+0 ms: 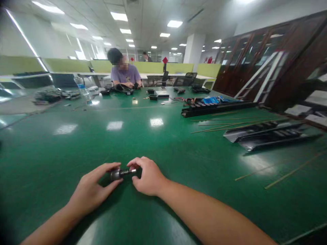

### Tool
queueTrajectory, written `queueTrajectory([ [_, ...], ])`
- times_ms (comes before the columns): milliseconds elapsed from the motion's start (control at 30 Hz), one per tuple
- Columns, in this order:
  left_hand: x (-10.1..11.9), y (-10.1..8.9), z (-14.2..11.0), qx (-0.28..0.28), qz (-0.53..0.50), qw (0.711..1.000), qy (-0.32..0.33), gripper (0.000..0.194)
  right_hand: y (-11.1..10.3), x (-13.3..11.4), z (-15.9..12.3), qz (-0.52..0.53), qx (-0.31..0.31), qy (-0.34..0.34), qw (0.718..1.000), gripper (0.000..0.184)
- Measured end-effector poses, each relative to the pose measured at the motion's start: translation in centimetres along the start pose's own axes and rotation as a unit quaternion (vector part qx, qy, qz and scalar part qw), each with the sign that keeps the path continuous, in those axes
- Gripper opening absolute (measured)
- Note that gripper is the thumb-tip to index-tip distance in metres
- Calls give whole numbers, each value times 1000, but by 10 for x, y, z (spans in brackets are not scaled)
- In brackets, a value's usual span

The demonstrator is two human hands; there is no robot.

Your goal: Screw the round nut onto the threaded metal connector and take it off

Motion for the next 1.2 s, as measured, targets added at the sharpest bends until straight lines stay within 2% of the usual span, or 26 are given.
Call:
queueTrajectory([
  [167,16,8,1,-37,-58,998,10,20,0,-5,-4,-12,-20,-19,1000,37],
  [333,22,8,2,-46,-89,995,6,22,-1,-13,-4,-15,-12,-41,999,31],
  [1200,20,6,1,-34,-72,997,18,26,1,-7,-2,-17,-11,-26,999,19],
])
Point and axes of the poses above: each hand's wrist, its own z-axis towards the middle knuckle, its own y-axis out of the palm, x = y × z, the point moved 10 cm from there along z, towards the middle knuckle, and after that the axes turned 7 degrees about x, right-handed, at the moved point
